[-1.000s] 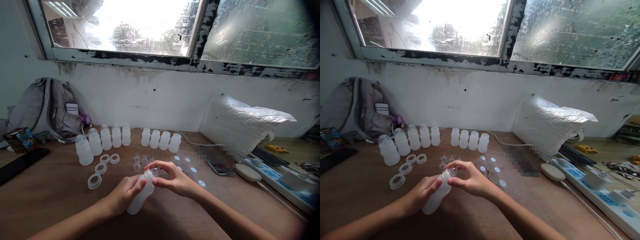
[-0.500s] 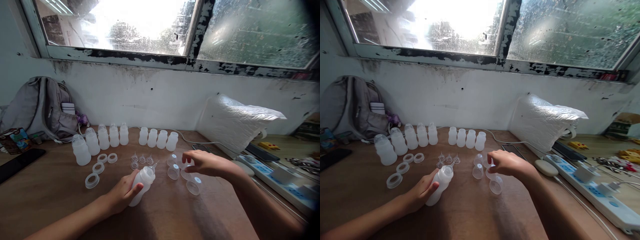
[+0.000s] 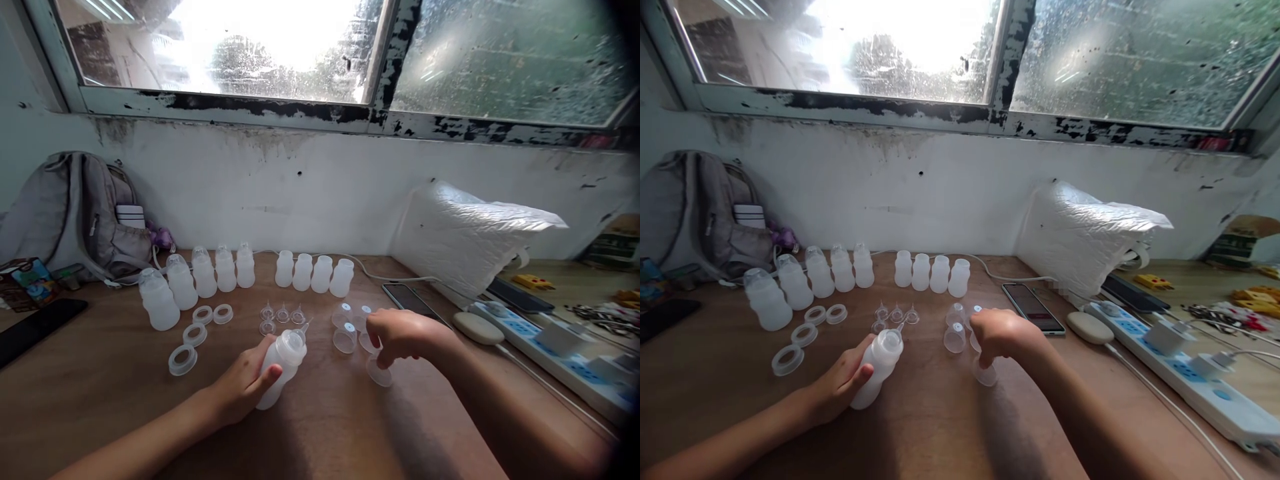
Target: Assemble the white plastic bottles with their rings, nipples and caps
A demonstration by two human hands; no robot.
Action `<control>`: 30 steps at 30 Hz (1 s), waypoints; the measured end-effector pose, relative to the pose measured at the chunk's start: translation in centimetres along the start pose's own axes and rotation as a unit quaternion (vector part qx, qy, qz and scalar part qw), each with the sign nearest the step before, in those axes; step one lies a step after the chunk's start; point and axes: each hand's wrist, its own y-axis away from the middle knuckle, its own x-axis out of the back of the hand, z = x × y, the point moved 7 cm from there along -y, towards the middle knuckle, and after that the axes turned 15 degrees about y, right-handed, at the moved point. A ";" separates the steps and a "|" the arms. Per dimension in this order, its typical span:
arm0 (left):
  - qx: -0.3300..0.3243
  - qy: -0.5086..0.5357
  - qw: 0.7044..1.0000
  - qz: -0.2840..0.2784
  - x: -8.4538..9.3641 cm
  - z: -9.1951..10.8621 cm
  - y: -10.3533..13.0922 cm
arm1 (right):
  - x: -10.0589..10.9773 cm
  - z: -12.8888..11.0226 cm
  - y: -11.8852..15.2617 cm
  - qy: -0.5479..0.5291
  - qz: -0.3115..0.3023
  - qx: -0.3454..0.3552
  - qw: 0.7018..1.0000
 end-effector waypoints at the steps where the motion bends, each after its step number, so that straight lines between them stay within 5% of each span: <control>1: -0.002 0.001 1.000 0.002 0.0 0.0 0.0 | 0.1 -0.5 0.0 0.011 0.010 0.010 1.000; 5: -0.007 0.010 1.000 -0.002 0.0 0.2 0.0 | 0.7 -2.2 0.4 0.006 0.025 0.055 0.998; 10: 0.022 0.038 0.999 0.018 0.4 0.0 -0.3 | 3.9 -2.7 1.7 -0.156 0.115 0.141 0.971; 16: 0.015 0.055 0.998 0.020 0.4 0.3 -0.3 | 6.7 -1.8 2.2 -0.310 0.268 0.093 0.908; 30: 0.024 0.053 0.998 0.035 0.0 -0.7 -0.4 | 5.8 -7.2 2.2 -0.230 0.363 0.200 0.880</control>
